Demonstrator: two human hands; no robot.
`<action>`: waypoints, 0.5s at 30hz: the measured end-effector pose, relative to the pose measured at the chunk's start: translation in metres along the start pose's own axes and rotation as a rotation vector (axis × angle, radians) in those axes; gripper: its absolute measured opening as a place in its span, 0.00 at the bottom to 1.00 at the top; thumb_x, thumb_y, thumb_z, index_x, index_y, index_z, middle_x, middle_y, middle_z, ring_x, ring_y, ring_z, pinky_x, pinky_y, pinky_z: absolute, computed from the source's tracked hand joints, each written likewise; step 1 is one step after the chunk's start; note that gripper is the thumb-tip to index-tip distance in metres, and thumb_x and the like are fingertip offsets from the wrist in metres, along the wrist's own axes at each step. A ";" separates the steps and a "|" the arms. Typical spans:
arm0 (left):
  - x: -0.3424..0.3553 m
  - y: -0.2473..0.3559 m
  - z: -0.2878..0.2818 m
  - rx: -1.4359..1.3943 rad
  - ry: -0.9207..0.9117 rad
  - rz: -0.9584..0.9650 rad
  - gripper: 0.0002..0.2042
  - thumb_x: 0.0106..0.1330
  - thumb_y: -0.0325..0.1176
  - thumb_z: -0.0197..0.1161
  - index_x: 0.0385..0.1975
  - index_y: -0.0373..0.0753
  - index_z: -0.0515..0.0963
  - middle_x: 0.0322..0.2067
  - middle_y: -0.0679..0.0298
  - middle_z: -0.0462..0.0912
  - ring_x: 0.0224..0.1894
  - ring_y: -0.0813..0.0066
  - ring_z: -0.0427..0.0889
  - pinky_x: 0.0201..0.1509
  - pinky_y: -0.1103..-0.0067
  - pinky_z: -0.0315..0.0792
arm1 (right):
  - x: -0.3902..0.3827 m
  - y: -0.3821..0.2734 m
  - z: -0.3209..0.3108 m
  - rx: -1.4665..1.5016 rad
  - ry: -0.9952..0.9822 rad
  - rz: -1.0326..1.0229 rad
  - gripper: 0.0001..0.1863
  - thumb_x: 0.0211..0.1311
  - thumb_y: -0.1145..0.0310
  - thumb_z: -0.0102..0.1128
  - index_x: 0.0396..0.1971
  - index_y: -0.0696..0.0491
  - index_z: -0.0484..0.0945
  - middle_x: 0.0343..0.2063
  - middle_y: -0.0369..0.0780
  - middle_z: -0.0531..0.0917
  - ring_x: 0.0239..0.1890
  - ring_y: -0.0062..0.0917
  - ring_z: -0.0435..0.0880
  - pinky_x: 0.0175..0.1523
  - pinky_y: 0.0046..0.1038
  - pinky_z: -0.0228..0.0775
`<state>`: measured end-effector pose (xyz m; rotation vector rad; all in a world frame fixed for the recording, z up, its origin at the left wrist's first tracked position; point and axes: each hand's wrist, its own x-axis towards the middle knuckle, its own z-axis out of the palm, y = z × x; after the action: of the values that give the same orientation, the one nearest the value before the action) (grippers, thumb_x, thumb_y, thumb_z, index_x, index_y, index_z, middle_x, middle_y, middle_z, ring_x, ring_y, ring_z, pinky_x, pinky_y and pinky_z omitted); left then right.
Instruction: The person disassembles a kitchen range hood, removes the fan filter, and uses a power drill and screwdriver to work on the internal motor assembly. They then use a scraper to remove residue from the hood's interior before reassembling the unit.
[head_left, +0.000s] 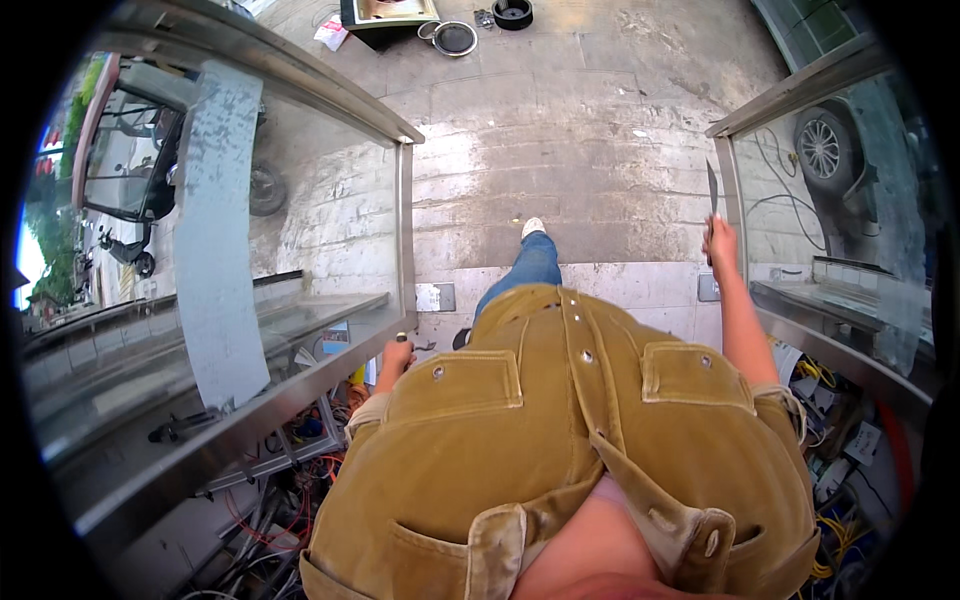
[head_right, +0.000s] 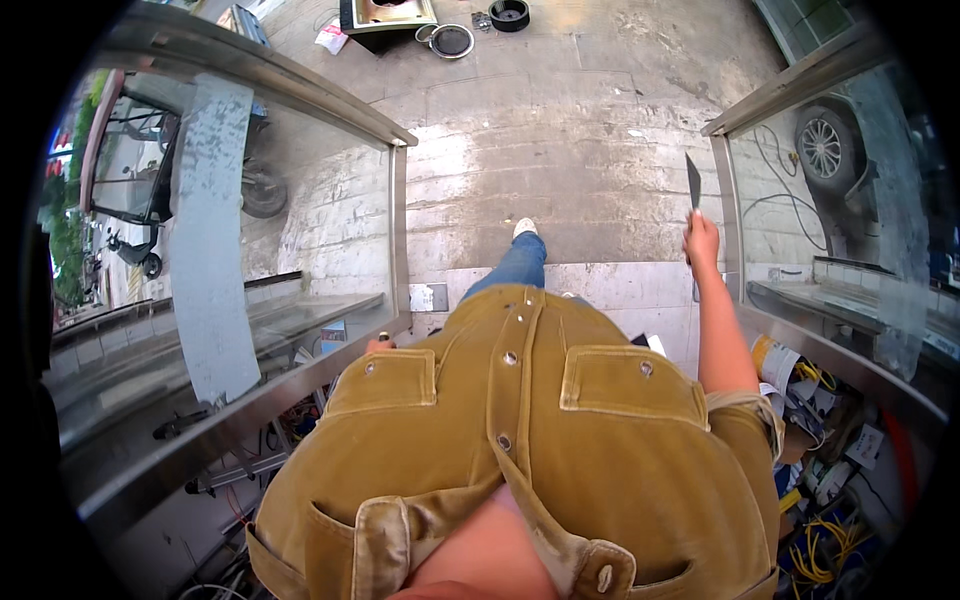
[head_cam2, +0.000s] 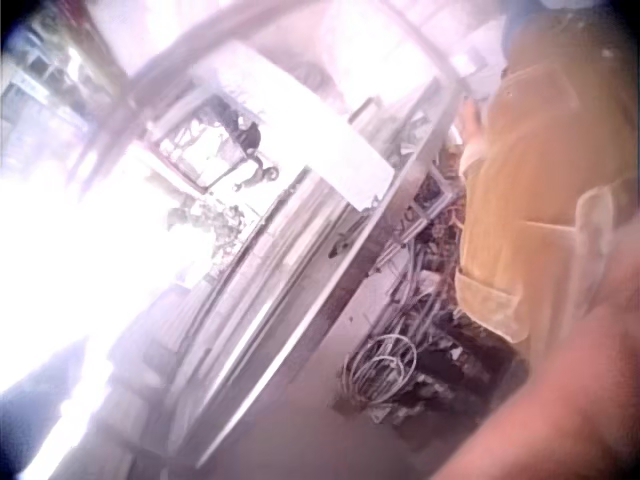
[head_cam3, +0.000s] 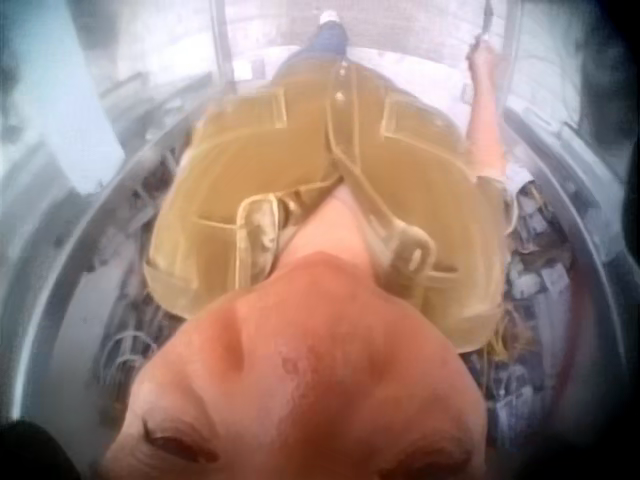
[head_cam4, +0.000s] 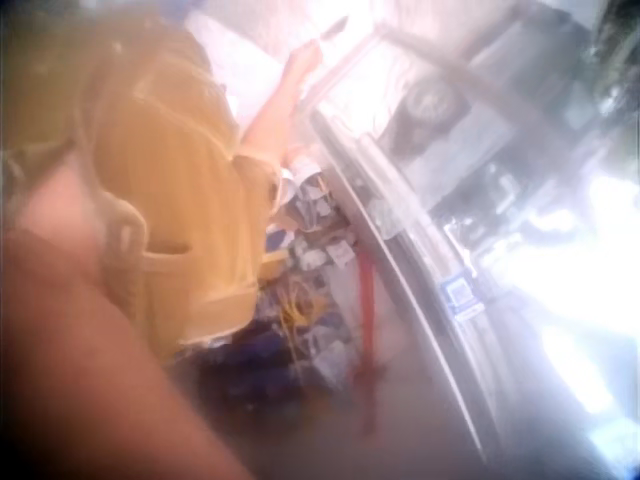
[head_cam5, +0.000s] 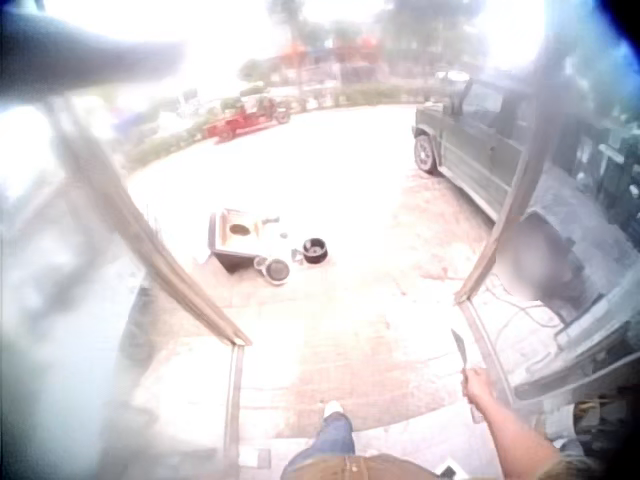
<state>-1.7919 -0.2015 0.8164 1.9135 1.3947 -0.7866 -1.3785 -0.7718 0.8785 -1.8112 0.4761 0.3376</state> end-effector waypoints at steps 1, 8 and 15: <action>0.014 0.016 -0.005 -0.041 -0.022 -0.006 0.10 0.49 0.33 0.57 0.18 0.32 0.75 0.12 0.59 0.76 0.13 0.73 0.74 0.16 0.74 0.66 | 0.018 -0.014 0.017 0.029 -0.011 -0.029 0.17 0.61 0.55 0.49 0.21 0.52 0.70 0.12 0.31 0.66 0.12 0.16 0.65 0.16 0.21 0.59; 0.095 0.239 -0.042 -0.220 0.135 0.147 0.12 0.53 0.36 0.59 0.25 0.31 0.73 0.15 0.59 0.78 0.14 0.73 0.75 0.19 0.78 0.68 | 0.074 -0.165 0.135 0.295 -0.348 -0.112 0.08 0.62 0.68 0.51 0.37 0.56 0.69 0.27 0.38 0.77 0.28 0.22 0.79 0.33 0.24 0.74; 0.146 0.414 -0.073 -0.459 0.171 0.373 0.12 0.55 0.38 0.58 0.27 0.32 0.72 0.16 0.61 0.77 0.12 0.77 0.71 0.17 0.78 0.66 | 0.169 -0.244 0.169 0.425 -0.641 -0.088 0.09 0.62 0.72 0.46 0.42 0.57 0.66 0.32 0.41 0.78 0.28 0.22 0.78 0.35 0.24 0.73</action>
<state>-1.3495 -0.1572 0.8088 1.8163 1.1384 -0.1109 -1.1108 -0.5758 0.9581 -1.2177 0.0079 0.6707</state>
